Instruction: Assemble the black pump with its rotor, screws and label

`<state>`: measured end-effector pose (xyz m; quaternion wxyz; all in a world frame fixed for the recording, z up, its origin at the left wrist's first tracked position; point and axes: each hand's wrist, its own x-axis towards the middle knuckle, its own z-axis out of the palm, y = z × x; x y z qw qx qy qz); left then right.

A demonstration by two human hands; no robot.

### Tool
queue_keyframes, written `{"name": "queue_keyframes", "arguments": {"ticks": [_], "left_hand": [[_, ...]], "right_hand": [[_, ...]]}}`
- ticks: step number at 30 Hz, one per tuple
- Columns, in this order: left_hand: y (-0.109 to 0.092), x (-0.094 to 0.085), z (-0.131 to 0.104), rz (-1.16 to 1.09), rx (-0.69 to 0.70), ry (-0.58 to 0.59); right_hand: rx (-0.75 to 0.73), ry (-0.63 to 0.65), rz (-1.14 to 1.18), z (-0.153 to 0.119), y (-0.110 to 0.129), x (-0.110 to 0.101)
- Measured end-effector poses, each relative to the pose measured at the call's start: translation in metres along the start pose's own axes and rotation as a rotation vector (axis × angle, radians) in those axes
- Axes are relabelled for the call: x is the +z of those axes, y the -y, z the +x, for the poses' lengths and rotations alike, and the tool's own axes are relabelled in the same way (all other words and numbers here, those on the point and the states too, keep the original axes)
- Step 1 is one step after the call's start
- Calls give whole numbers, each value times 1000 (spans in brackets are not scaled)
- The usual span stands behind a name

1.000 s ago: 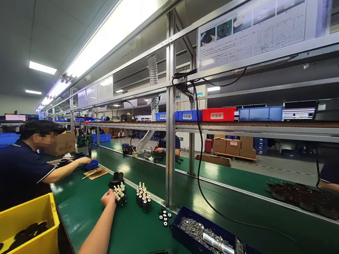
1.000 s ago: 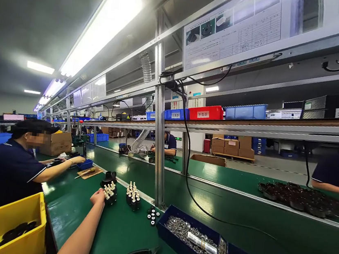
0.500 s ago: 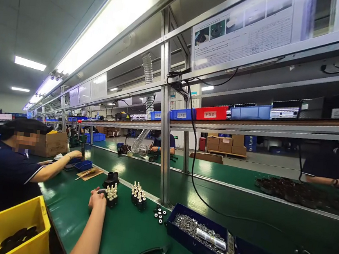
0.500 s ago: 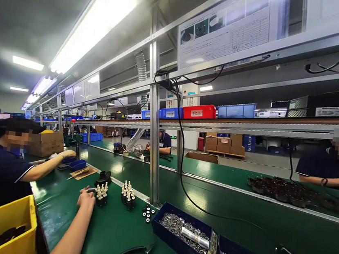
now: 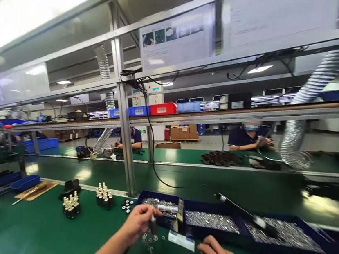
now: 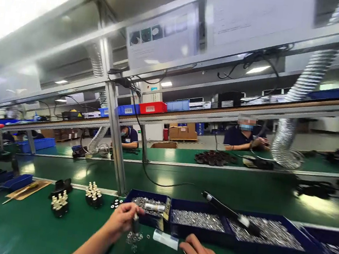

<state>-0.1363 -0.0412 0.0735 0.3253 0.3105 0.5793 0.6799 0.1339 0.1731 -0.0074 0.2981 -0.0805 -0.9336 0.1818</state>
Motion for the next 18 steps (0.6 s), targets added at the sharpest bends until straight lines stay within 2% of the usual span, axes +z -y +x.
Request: {"name": "queue_keyframes", "arguments": {"ticks": [2,3,4,6,9,13,18], "left_hand": [[34,56,-5,-46,-103,111],[48,77,-7,-67,-132,139],[59,93,-10,-83,-144,149],[74,114,-13,-102,-143,149],[82,125,-18,-114,-136,166],[77,122,-27,-191,-182,206],[59,113,-31,-545,-340,73]], "right_hand": [[-35,64,46,7,15,-2],[-10,69,118,11,22,-3],[38,59,199,14,27,-4],[115,55,237,17,31,-6],[153,110,249,10,28,-7],[125,156,291,3,21,-4],[78,141,302,5,24,3]]}}
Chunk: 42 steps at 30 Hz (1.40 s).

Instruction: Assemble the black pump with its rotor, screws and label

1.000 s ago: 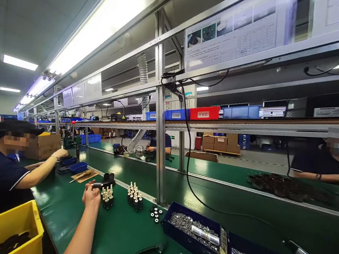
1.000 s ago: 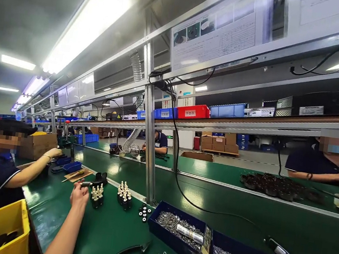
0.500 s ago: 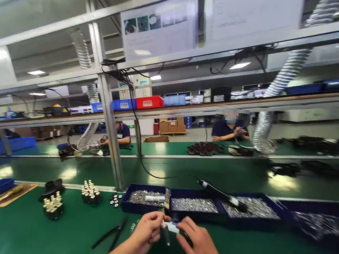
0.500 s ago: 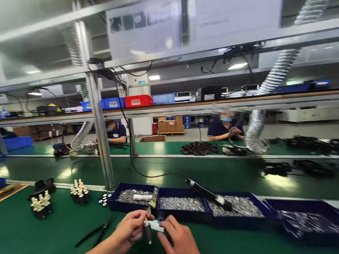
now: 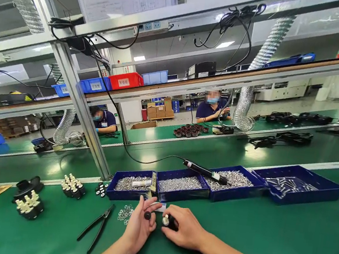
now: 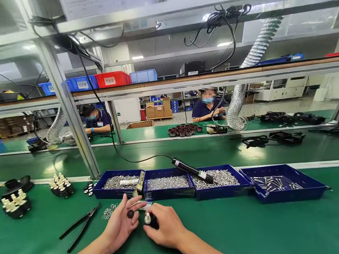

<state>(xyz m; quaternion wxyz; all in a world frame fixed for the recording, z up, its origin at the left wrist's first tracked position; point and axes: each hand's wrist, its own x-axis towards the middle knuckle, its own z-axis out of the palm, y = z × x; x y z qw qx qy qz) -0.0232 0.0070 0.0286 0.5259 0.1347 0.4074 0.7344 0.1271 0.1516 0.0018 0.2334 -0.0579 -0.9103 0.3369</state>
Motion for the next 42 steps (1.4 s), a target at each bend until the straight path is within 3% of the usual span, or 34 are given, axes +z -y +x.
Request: {"name": "queue_keyframes", "arguments": {"ticks": [3,6,12,16,22,28,31,35,38,42], "left_hand": [[-5,1,-2,-160,10,-24],[-2,0,-2,-208,34,36],[9,-2,-4,-62,128,226],[8,3,-9,59,226,281],[6,4,-7,59,245,183],[2,-5,4,-138,132,62],[1,-7,4,-65,204,145],[1,-5,-1,21,289,276],[0,-1,-4,-70,241,267],[-6,3,-3,-181,150,171]], "right_hand": [[-97,79,-6,-4,9,3],[-110,130,-2,-7,20,5],[127,97,120,-1,25,7],[213,101,168,0,28,9],[173,66,75,-1,38,10],[118,20,97,-1,37,14],[37,2,114,-2,34,18],[59,41,153,-4,34,20],[81,77,193,-3,34,19],[164,93,324,0,32,17]]}}
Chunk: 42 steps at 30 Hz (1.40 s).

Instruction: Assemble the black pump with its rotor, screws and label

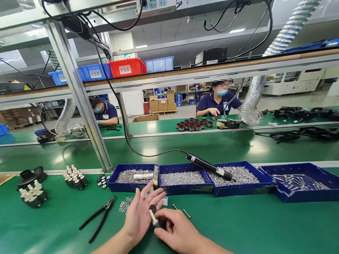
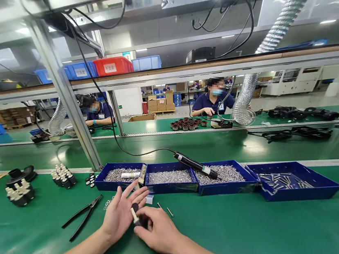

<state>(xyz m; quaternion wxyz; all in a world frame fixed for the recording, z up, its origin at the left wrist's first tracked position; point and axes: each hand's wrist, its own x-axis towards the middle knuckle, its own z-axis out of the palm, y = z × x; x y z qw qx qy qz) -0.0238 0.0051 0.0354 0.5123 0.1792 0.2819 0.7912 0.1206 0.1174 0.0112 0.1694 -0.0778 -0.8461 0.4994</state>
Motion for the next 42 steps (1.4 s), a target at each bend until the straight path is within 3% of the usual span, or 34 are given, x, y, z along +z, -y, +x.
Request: {"name": "queue_keyframes", "arguments": {"ticks": [4,7,10,14,17,21,25,29,31,32,34,37,42], "left_hand": [[-1,-1,3,-5,-4,-63],[1,-5,2,97,56,-11],[2,-12,-2,367,168,107],[-4,-15,-15,868,325,355],[-8,-12,-23,1043,359,455],[-7,-10,-26,980,342,399],[2,-12,-23,840,299,365],[3,-12,-14,731,287,139],[-3,-13,-11,918,318,17],[-7,-14,-10,1048,324,10],[-16,-16,-8,1265,287,97],[-26,-19,-6,1408,183,219],[-63,-32,5,1702,388,23]], "right_hand": [[67,20,155,3,-3,0],[105,25,228,4,-4,2],[149,40,284,5,-5,3],[183,66,337,6,-8,3],[134,41,276,2,-7,0],[25,15,131,-4,-3,-2],[47,12,195,-2,-2,2],[56,3,258,1,-3,-1],[58,-25,294,2,-5,-4],[59,-50,314,2,-5,-5],[60,-121,356,3,-8,-7],[57,-217,418,5,-12,-9],[32,-223,345,3,-12,-13]]}}
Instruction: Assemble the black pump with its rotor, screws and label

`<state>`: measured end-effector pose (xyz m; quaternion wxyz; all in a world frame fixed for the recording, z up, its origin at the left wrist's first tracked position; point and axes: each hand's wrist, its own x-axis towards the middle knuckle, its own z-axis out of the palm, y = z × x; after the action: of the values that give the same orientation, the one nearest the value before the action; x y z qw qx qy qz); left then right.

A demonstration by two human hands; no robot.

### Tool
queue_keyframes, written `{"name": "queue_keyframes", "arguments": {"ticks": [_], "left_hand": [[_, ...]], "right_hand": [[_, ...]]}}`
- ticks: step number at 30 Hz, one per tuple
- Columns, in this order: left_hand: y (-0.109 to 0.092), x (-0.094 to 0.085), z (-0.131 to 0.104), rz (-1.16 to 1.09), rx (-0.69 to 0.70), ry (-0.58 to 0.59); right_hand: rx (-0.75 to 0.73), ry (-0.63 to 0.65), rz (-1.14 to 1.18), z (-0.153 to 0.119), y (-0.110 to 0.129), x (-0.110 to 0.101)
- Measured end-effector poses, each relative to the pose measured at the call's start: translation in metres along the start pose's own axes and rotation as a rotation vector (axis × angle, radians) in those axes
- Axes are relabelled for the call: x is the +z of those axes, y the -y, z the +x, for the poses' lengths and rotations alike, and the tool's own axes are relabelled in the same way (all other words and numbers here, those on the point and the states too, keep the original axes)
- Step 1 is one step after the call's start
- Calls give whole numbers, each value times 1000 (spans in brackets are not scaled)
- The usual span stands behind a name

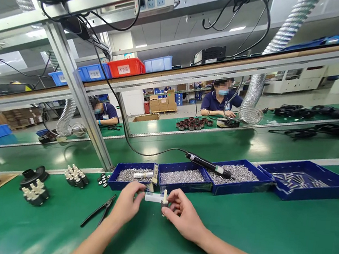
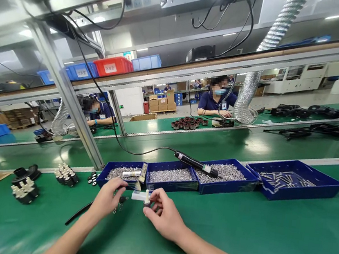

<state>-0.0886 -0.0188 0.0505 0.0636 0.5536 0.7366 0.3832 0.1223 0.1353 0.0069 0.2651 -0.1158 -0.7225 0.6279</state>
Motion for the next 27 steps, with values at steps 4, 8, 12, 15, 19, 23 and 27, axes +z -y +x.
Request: {"name": "queue_keyframes", "arguments": {"ticks": [4,8,12,15,19,23,27], "left_hand": [[18,-33,5,135,-47,60],[20,-35,0,194,-96,173],[19,-19,-4,241,-165,138],[22,-12,-6,230,-188,103],[20,-10,-5,124,-192,26],[1,5,-6,-164,-189,23],[-21,38,-18,-570,-253,87]], "right_hand": [[-32,232,-329,-4,10,-4],[-90,326,-509,-5,19,-3],[-143,380,-579,-6,19,-5],[-150,394,-604,-9,15,-7],[-119,301,-563,-11,7,-4],[-39,168,-324,-7,3,2],[2,92,-140,-6,3,5]]}}
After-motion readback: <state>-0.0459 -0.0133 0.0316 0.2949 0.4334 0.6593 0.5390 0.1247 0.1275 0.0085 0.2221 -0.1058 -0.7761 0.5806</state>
